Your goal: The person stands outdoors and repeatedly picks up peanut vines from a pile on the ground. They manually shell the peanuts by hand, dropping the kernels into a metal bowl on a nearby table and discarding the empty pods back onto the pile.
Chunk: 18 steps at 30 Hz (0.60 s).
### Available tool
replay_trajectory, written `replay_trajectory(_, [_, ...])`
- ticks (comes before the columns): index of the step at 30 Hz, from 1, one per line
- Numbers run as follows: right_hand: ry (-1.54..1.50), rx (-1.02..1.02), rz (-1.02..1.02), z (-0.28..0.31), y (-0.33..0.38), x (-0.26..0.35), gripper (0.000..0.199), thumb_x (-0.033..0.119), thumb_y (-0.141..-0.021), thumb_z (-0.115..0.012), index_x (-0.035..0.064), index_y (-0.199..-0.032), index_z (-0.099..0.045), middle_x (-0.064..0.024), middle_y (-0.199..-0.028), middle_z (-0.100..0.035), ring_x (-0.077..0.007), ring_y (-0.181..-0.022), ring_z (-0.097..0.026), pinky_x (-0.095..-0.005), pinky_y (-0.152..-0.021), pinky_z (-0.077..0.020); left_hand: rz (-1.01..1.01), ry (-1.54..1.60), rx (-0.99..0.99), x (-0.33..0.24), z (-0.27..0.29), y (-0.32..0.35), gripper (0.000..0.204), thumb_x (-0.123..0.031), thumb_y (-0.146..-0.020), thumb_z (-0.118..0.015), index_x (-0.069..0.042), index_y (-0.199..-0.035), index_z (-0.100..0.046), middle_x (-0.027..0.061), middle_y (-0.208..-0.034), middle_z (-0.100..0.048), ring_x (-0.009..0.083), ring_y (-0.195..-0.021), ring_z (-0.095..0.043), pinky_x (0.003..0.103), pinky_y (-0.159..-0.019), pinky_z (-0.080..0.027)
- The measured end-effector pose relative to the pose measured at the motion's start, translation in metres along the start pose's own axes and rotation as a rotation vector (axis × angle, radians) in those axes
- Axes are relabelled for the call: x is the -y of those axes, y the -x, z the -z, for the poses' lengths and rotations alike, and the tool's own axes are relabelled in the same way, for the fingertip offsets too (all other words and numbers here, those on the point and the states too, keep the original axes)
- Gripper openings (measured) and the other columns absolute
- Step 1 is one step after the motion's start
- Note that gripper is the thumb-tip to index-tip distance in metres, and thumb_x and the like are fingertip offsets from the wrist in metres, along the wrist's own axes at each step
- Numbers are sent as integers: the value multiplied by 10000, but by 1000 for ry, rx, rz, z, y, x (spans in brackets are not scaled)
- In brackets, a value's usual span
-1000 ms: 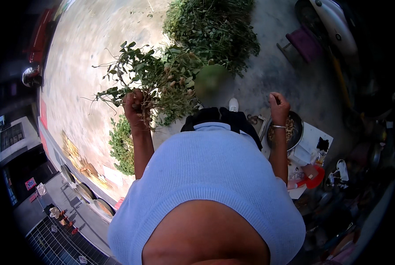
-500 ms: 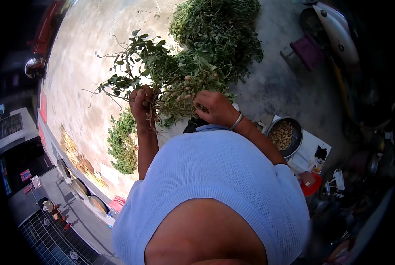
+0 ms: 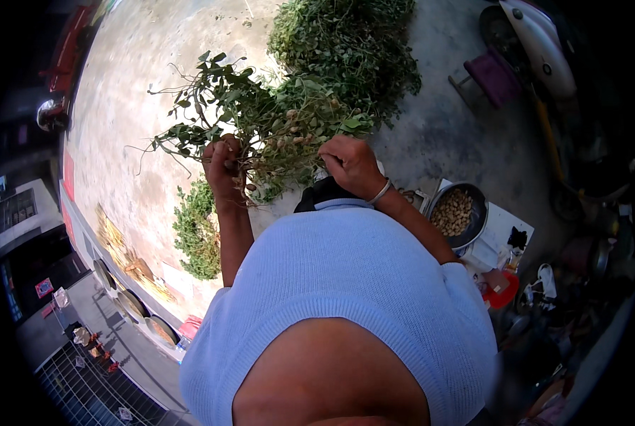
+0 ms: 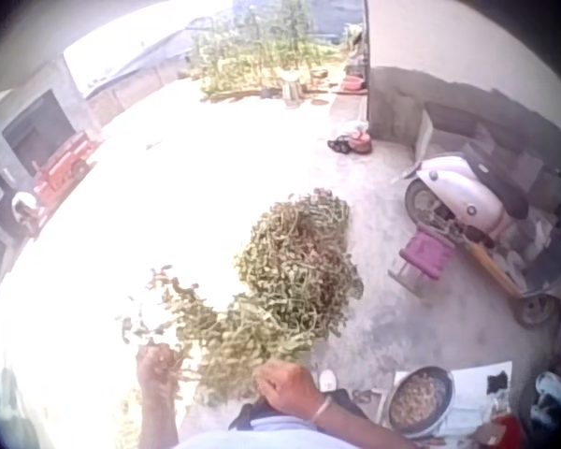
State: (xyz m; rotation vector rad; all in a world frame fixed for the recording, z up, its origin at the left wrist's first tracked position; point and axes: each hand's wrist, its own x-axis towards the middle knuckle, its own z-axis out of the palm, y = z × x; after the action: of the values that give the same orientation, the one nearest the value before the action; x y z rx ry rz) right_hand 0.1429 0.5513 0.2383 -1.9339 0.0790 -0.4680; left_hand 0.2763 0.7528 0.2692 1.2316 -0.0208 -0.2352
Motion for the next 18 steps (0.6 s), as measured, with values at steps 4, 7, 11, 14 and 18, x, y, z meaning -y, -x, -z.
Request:
replay_trajectory(4, [-121,-72,-75,-8,3,-7,108,69,-761,-588,25,-848,-634,-92,-675,-609,-215,-565,-581,-321,-522,-448,-2,-1,45,-4,-5,3,319,-188,-810,-548,-87,-549,-397,15,-556,-390,72,-482,-298,217,-430,-205])
replay_trajectory(7, [-526,91,-452,6,3,-15,116,68,-819,-571,18,-891,-647,-42,-720,-631,-70,-541,-530,-237,-475,-423,-40,10,188,-7,-2,1,334,-176,-801,-555,-76,-529,-388,17,-547,-386,87,-487,-296,235,-452,-213])
replay_trajectory(11, [-535,49,-390,18,-15,-18,185,49,-834,-537,30,-995,-626,-23,-777,-621,-39,-578,-501,-206,-495,-421,-62,22,283,-10,-7,1,343,-154,-787,-561,-67,-507,-381,8,-509,-359,104,-495,-302,255,-469,-221])
replay_trajectory(14, [-238,145,-87,22,-42,2,270,28,-766,-574,87,-1023,-630,-36,-766,-531,-94,-635,-483,-257,-571,-418,-31,-21,276,-5,5,-2,332,-167,-766,-565,-90,-508,-371,11,-509,-349,110,-497,-312,249,-469,-246])
replay_trajectory(18, [105,329,163,13,-61,-3,340,24,-672,-619,130,-995,-625,-86,-719,-448,-216,-670,-497,-334,-593,-424,-25,-60,304,-11,-9,1,344,-167,-765,-582,-78,-500,-382,1,-489,-361,89,-474,-304,232,-450,-221])
